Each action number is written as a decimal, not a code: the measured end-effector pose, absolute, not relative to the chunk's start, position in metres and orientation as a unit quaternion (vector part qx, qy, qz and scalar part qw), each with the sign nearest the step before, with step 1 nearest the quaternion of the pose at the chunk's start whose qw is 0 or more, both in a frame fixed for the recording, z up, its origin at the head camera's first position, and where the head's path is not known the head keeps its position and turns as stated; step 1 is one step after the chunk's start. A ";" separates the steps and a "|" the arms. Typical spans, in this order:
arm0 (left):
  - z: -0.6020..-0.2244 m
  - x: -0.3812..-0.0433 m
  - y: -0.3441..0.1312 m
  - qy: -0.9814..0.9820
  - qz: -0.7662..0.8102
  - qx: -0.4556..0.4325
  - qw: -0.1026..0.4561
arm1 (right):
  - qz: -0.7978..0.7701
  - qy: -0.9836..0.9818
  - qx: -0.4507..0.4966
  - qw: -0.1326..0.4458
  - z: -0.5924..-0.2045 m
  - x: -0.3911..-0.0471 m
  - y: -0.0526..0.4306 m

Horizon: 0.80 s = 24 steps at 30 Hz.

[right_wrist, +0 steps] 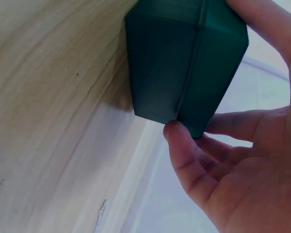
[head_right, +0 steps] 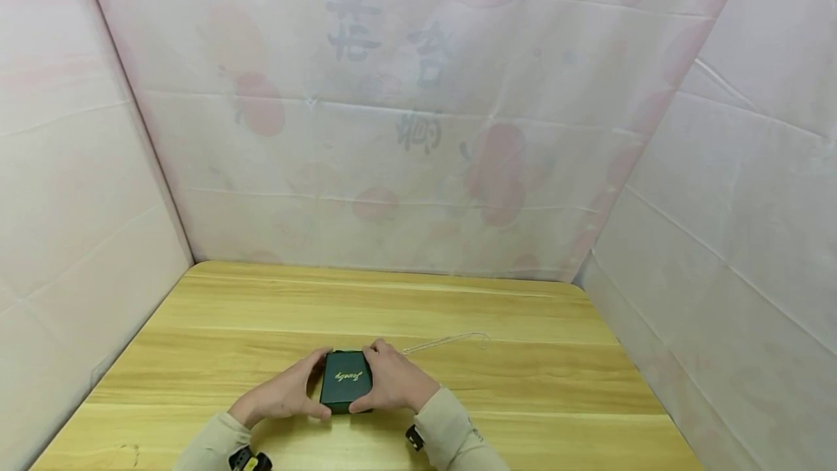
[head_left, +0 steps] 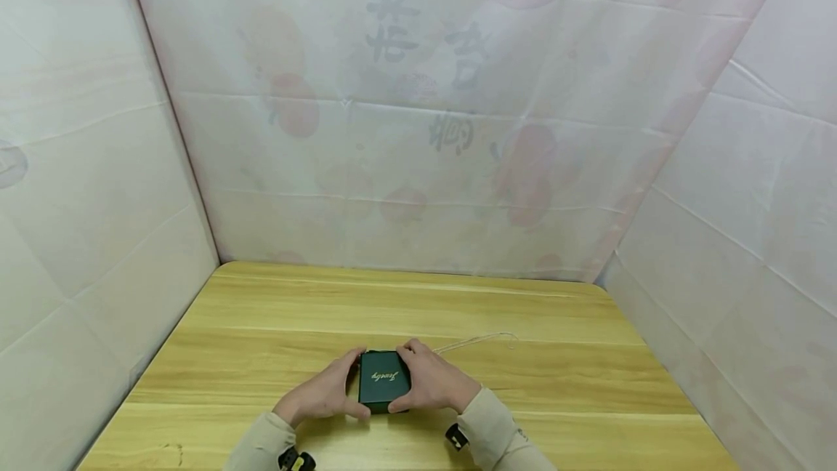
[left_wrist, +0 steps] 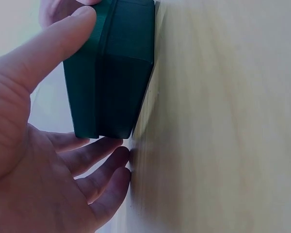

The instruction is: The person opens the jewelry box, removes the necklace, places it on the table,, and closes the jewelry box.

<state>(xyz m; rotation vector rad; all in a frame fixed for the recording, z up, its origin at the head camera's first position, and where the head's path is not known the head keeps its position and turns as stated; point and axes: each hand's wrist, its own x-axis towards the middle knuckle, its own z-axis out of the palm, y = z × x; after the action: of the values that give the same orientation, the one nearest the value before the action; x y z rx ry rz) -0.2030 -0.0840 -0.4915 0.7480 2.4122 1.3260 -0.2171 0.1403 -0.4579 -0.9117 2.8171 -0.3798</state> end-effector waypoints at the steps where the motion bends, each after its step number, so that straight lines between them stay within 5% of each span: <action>1: -0.491 -0.203 -0.084 0.838 0.458 0.259 0.143 | -0.129 0.941 -0.303 0.079 -0.458 -0.217 0.140; 24: -0.490 -0.203 -0.082 0.845 0.452 0.247 0.147 | -0.132 0.940 -0.305 0.080 -0.461 -0.217 0.141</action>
<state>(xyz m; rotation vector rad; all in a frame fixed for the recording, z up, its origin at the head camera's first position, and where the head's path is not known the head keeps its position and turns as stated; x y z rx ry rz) -0.2028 -0.0819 -0.4903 0.7105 2.4313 1.3006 -0.2173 0.1406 -0.4610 -0.9133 2.8109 -0.3942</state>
